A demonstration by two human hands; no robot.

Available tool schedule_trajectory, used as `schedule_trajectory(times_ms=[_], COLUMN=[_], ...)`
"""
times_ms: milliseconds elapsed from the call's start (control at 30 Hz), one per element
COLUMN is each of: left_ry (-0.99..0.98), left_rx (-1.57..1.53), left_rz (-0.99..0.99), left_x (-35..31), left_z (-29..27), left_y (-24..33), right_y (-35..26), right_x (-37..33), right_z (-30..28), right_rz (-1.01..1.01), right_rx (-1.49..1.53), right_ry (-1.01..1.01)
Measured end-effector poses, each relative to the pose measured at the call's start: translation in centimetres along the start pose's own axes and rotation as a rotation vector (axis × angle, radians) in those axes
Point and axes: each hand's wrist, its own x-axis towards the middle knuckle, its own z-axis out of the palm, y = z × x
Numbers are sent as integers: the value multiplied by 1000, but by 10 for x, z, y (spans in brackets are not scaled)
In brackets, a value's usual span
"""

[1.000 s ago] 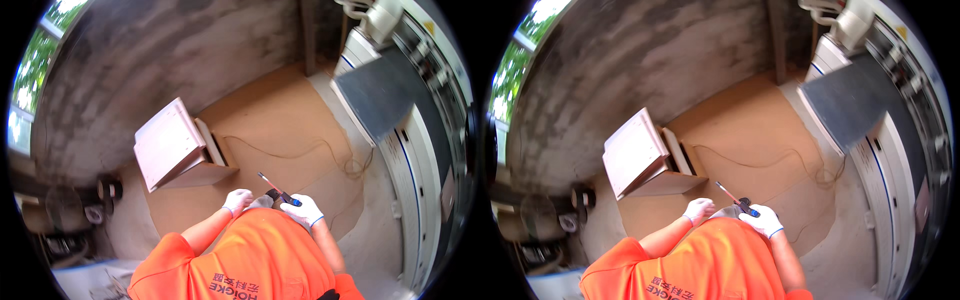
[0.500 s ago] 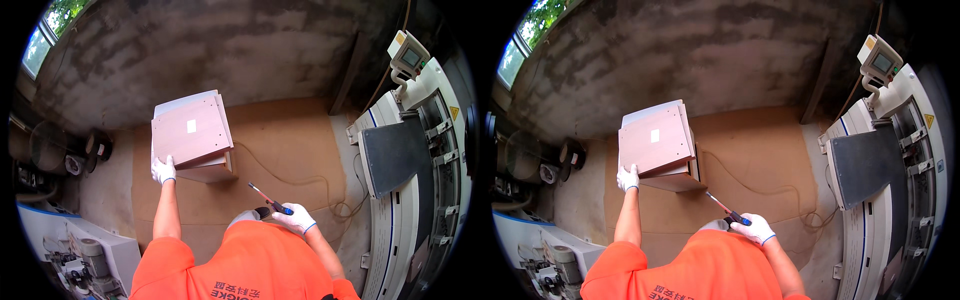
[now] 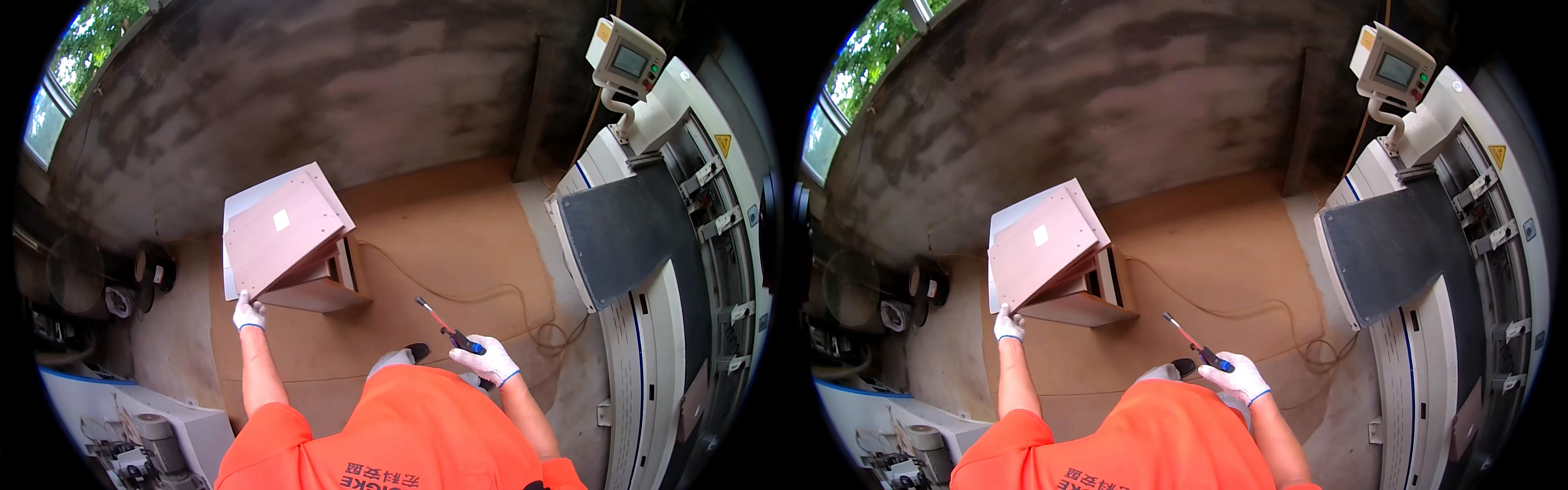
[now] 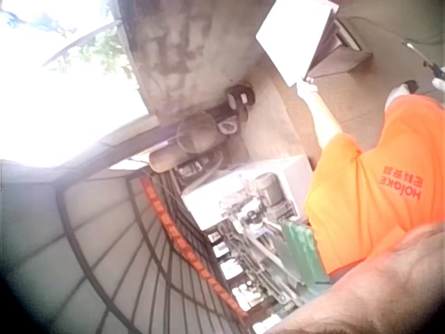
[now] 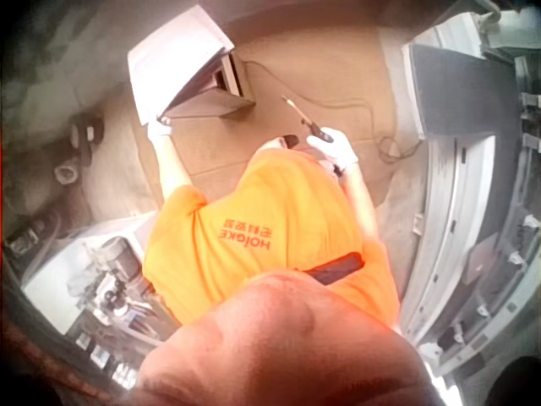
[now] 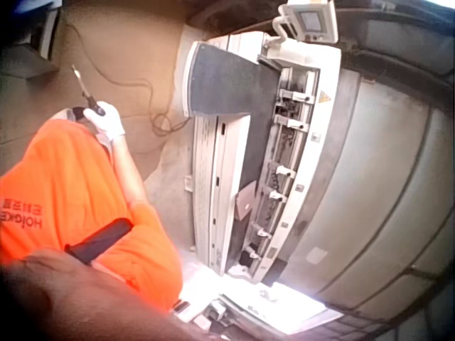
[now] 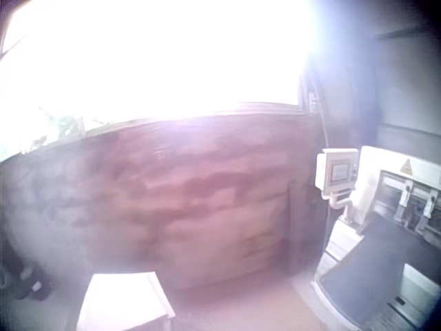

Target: The person operates a large industrial machine in a workshop, repeatedly placing rectangular panels onto the machine bed and using a screwdriver to press a green button to start the cycle. After each cycle, the person removes the processed panel and places it on a nearby green table.

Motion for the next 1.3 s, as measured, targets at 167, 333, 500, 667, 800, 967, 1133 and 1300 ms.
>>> schedule_trajectory(times_ms=[167, 333, 500, 667, 800, 967, 1133, 1300], left_ry=[-466, -672, -1149, -1376, -1316, -1508, -1528, -1600], left_rx=[-155, -25, -139, 10, 158, 333, 565, 1202], left_rz=[-124, -35, -219, -434, -642, -726, -535, -351], left_x=[-113, -239, -351, -507, -646, -785, -887, -959], left_z=[26, 125, 174, 301, 390, 482, 560, 615], left_y=[6, -71, -186, -289, -383, -534, -667, -701], right_y=[66, 128, 199, 281, 304, 341, 345, 331], right_x=[-35, -109, -184, -252, -304, -340, -346, -324], right_z=[-65, -129, -201, -246, -257, -267, -322, -407], right_rz=[88, 54, 73, 96, 110, 92, 174, 168], right_rx=[92, 418, 159, 254, 518, 819, 988, 1059], right_ry=[30, 159, 298, 598, 845, 1080, 1249, 1330])
